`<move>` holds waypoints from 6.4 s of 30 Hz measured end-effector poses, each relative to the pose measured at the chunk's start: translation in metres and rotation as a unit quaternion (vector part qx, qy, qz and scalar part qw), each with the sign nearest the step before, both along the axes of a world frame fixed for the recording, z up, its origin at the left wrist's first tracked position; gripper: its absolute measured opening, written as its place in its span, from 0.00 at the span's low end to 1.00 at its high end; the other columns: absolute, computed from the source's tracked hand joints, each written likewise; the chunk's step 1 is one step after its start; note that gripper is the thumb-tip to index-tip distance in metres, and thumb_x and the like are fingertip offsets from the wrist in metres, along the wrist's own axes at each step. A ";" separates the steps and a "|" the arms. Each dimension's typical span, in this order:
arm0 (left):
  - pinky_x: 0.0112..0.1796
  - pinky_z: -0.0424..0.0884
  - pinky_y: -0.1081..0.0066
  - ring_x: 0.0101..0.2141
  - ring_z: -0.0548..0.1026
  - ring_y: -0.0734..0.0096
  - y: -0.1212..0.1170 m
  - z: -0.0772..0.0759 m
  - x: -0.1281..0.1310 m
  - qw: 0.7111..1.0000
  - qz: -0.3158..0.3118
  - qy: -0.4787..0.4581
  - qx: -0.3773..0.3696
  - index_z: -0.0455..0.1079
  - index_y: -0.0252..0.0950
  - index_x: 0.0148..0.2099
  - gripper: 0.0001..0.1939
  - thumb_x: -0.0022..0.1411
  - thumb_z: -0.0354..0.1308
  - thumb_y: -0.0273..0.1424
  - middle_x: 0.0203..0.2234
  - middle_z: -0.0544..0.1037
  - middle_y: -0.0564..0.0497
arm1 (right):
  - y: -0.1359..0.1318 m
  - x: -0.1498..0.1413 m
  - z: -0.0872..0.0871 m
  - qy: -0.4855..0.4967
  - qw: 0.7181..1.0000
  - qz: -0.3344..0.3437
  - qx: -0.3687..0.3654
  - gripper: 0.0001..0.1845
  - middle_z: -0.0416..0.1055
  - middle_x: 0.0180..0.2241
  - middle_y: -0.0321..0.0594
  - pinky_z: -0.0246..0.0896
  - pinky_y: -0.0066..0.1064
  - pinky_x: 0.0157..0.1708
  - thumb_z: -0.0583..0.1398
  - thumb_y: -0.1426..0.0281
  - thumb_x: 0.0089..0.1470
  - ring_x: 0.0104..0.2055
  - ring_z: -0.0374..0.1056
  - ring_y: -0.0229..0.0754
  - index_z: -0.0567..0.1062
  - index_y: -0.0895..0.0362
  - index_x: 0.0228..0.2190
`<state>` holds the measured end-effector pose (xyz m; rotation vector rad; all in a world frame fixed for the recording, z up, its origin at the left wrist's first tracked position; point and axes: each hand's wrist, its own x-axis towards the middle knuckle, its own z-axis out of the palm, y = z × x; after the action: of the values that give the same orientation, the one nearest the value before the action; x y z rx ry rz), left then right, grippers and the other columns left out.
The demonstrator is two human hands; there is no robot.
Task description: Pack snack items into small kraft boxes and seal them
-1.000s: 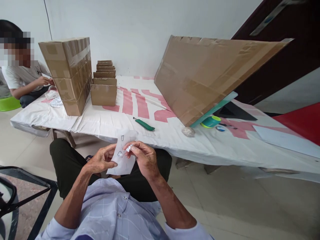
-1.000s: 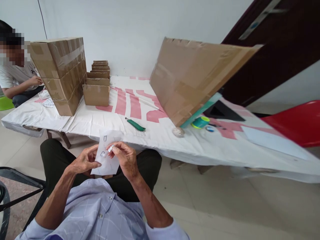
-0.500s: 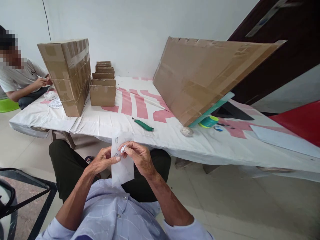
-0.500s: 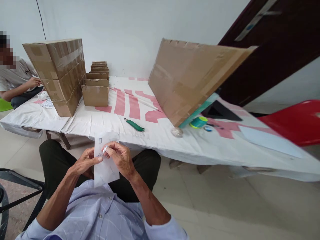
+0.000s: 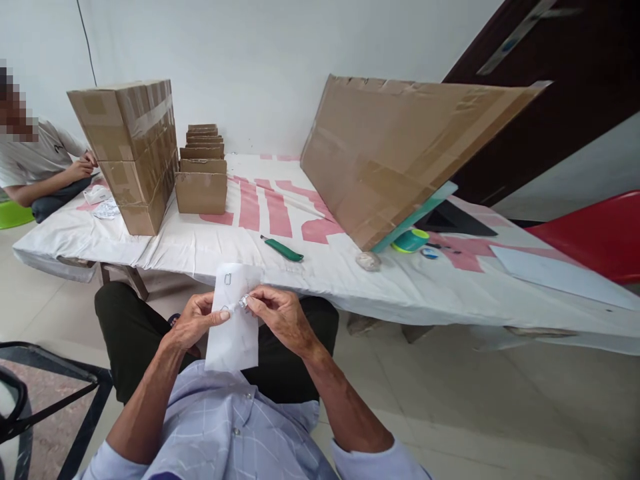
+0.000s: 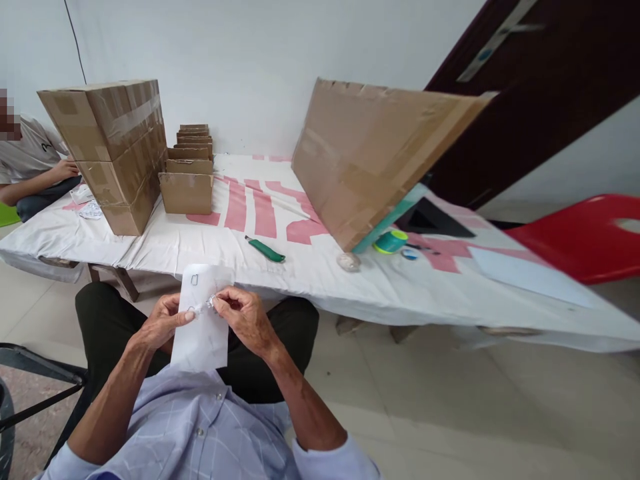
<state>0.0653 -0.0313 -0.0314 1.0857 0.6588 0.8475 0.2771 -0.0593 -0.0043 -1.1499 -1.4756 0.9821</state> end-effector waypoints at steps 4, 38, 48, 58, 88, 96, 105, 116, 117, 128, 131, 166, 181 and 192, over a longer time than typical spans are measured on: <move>0.40 0.74 0.65 0.34 0.81 0.59 -0.003 0.005 0.004 1.000 0.003 -0.006 0.013 0.84 0.32 0.43 0.29 0.46 0.80 0.48 0.34 0.85 0.43 | 0.000 -0.002 0.000 -0.007 1.000 0.008 0.016 0.15 0.71 0.24 0.35 0.63 0.30 0.30 0.63 0.59 0.59 0.27 0.64 0.39 0.78 0.54 0.25; 0.29 0.69 0.70 0.27 0.75 0.67 -0.005 0.007 0.013 0.988 0.123 0.089 0.010 0.82 0.30 0.32 0.25 0.43 0.81 0.47 0.26 0.82 0.46 | 0.006 -0.007 -0.029 0.103 0.990 -0.091 -0.036 0.33 0.79 0.48 0.47 0.73 0.36 0.42 0.75 0.53 0.44 0.47 0.75 0.49 0.76 0.54 0.48; 0.24 0.68 0.71 0.23 0.76 0.64 0.008 0.008 0.012 0.964 0.179 0.199 0.005 0.82 0.31 0.30 0.20 0.40 0.78 0.42 0.23 0.82 0.47 | 0.021 -0.015 -0.044 0.227 0.969 0.022 -0.099 0.34 0.79 0.35 0.37 0.70 0.32 0.36 0.79 0.53 0.36 0.34 0.73 0.42 0.78 0.55 0.42; 0.27 0.76 0.66 0.24 0.80 0.57 0.016 -0.004 0.022 0.971 0.159 0.154 -0.089 0.82 0.30 0.35 0.30 0.32 0.82 0.44 0.26 0.85 0.41 | 0.057 0.011 -0.079 0.100 0.993 -0.035 -0.052 0.21 0.76 0.29 0.37 0.64 0.31 0.30 0.68 0.51 0.52 0.30 0.69 0.41 0.79 0.57 0.31; 0.30 0.77 0.66 0.29 0.82 0.57 0.016 -0.019 0.012 0.970 0.199 0.112 -0.078 0.83 0.29 0.42 0.31 0.40 0.80 0.45 0.34 0.87 0.39 | 0.192 0.058 -0.113 -0.299 0.927 -0.208 0.088 0.18 0.74 0.50 0.49 0.65 0.42 0.56 0.59 0.67 0.59 0.54 0.68 0.51 0.75 0.55 0.50; 0.25 0.70 0.73 0.25 0.77 0.66 0.011 -0.005 0.008 0.955 0.260 0.136 -0.038 0.82 0.31 0.35 0.24 0.39 0.79 0.43 0.27 0.84 0.47 | 0.089 0.003 -0.047 -0.141 0.972 -0.047 0.180 0.18 0.76 0.42 0.42 0.68 0.34 0.41 0.62 0.55 0.65 0.38 0.69 0.42 0.80 0.54 0.46; 0.25 0.69 0.71 0.25 0.76 0.65 0.006 -0.001 0.009 0.951 0.278 0.136 -0.005 0.81 0.31 0.33 0.24 0.40 0.79 0.44 0.26 0.82 0.47 | 0.020 -0.016 -0.026 -0.194 0.923 -0.185 0.277 0.18 0.74 0.46 0.49 0.70 0.46 0.52 0.65 0.55 0.63 0.51 0.71 0.53 0.79 0.53 0.48; 0.24 0.66 0.72 0.21 0.71 0.70 0.002 -0.003 0.008 0.977 0.193 0.087 -0.031 0.79 0.31 0.30 0.29 0.41 0.78 0.52 0.21 0.78 0.50 | 0.016 -0.032 -0.036 -0.011 0.996 -0.046 0.075 0.12 0.75 0.29 0.37 0.64 0.31 0.32 0.62 0.61 0.61 0.30 0.67 0.39 0.80 0.55 0.30; 0.23 0.65 0.72 0.20 0.70 0.71 0.002 -0.005 0.008 0.980 0.180 0.073 -0.051 0.78 0.31 0.29 0.30 0.42 0.78 0.55 0.20 0.78 0.50 | 0.015 -0.031 -0.036 -0.001 0.996 -0.048 0.070 0.12 0.76 0.29 0.37 0.64 0.31 0.32 0.63 0.61 0.61 0.30 0.67 0.39 0.80 0.55 0.29; 0.19 0.68 0.69 0.15 0.69 0.72 0.010 -0.007 0.003 0.979 0.195 0.000 -0.057 0.73 0.32 0.23 0.32 0.44 0.76 0.57 0.16 0.73 0.50 | -0.008 -0.020 -0.033 0.023 0.986 -0.121 0.113 0.11 0.75 0.30 0.37 0.68 0.33 0.36 0.63 0.60 0.63 0.32 0.70 0.41 0.78 0.53 0.31; 0.18 0.69 0.70 0.16 0.69 0.73 0.009 -0.002 0.002 0.983 0.174 -0.026 -0.050 0.74 0.31 0.24 0.32 0.44 0.76 0.57 0.18 0.75 0.49 | -0.016 -0.018 -0.033 0.031 0.985 -0.118 0.124 0.11 0.75 0.30 0.37 0.69 0.33 0.35 0.62 0.61 0.64 0.32 0.70 0.42 0.77 0.53 0.31; 0.41 0.78 0.64 0.34 0.82 0.58 -0.003 0.000 0.007 0.995 0.080 0.034 0.056 0.82 0.32 0.32 0.26 0.43 0.79 0.50 0.31 0.85 0.44 | -0.031 -0.022 -0.016 -0.012 0.972 -0.134 0.194 0.09 0.79 0.38 0.42 0.72 0.38 0.46 0.59 0.65 0.68 0.43 0.76 0.45 0.76 0.52 0.35; 0.24 0.65 0.75 0.21 0.69 0.75 -0.012 0.010 0.010 0.989 -0.021 0.107 0.098 0.80 0.31 0.29 0.23 0.57 0.72 0.49 0.19 0.75 0.50 | -0.024 -0.018 -0.005 0.205 0.973 -0.108 0.011 0.16 0.81 0.32 0.40 0.69 0.31 0.28 0.65 0.54 0.62 0.25 0.71 0.38 0.74 0.54 0.32; 0.25 0.66 0.75 0.22 0.71 0.74 -0.009 0.014 0.007 0.985 -0.058 0.129 0.099 0.77 0.32 0.28 0.21 0.56 0.72 0.46 0.19 0.75 0.51 | -0.016 -0.009 -0.005 0.266 0.958 -0.102 -0.035 0.17 0.80 0.30 0.38 0.70 0.30 0.28 0.70 0.54 0.55 0.26 0.73 0.37 0.74 0.54 0.30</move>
<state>0.0725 -0.0408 -0.0175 1.4164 0.7294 0.6879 0.2678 -0.0756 -0.0098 -0.9640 -0.8811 1.0989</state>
